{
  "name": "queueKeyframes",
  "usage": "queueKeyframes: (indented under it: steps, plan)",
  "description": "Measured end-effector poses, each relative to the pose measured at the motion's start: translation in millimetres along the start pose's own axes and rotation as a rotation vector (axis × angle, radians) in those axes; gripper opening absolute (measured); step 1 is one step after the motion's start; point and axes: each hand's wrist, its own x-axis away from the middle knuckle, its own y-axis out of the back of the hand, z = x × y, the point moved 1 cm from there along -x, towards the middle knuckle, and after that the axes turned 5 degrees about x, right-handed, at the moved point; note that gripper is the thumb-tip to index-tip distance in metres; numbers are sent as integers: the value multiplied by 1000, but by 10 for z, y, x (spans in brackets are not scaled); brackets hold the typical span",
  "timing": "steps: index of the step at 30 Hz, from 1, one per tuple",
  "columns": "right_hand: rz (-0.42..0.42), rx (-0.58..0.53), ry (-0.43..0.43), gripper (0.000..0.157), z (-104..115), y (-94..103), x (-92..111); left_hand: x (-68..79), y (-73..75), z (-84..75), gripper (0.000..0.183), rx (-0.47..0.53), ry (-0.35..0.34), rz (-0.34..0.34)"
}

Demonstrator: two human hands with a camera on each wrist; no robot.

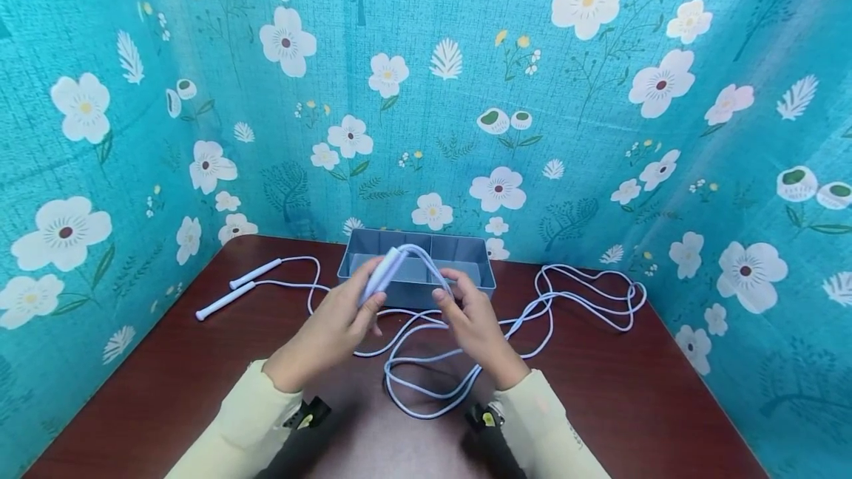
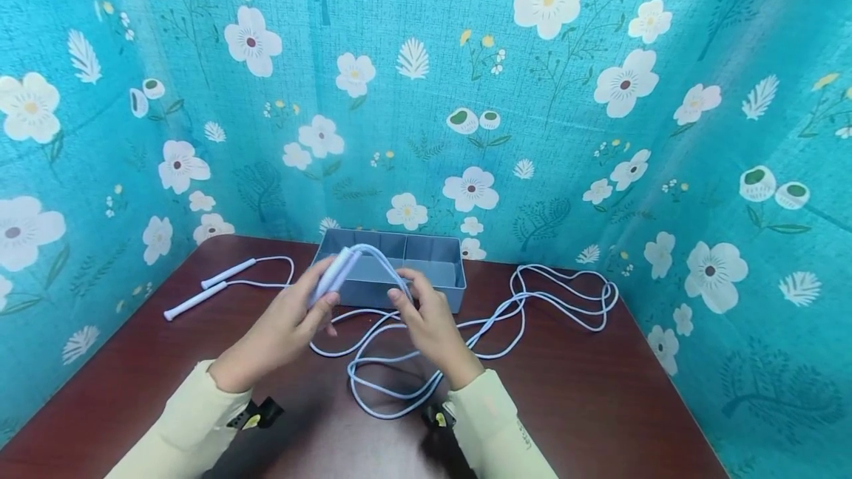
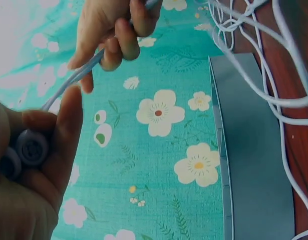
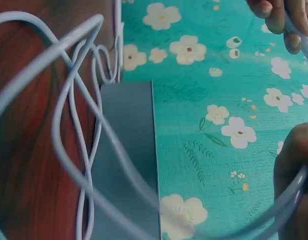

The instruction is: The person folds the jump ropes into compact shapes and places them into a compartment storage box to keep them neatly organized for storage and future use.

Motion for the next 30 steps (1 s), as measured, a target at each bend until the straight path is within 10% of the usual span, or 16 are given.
queueKeyframes:
  steps: [6,12,24,30]
  plan:
    - [-38,375,149,34,17,36,-8,-40,36,26,52,-170,-40,-92]
    - [99,666,166,35,70,-20,39,-56,-39,67,50,-314,-75,-60]
    - [284,857,262,25,221,-163,51,-84,-223,128,64,-723,-231,-15]
    - [291,838,290,20,270,-192,50,-75,-309,172,64,-773,-321,0]
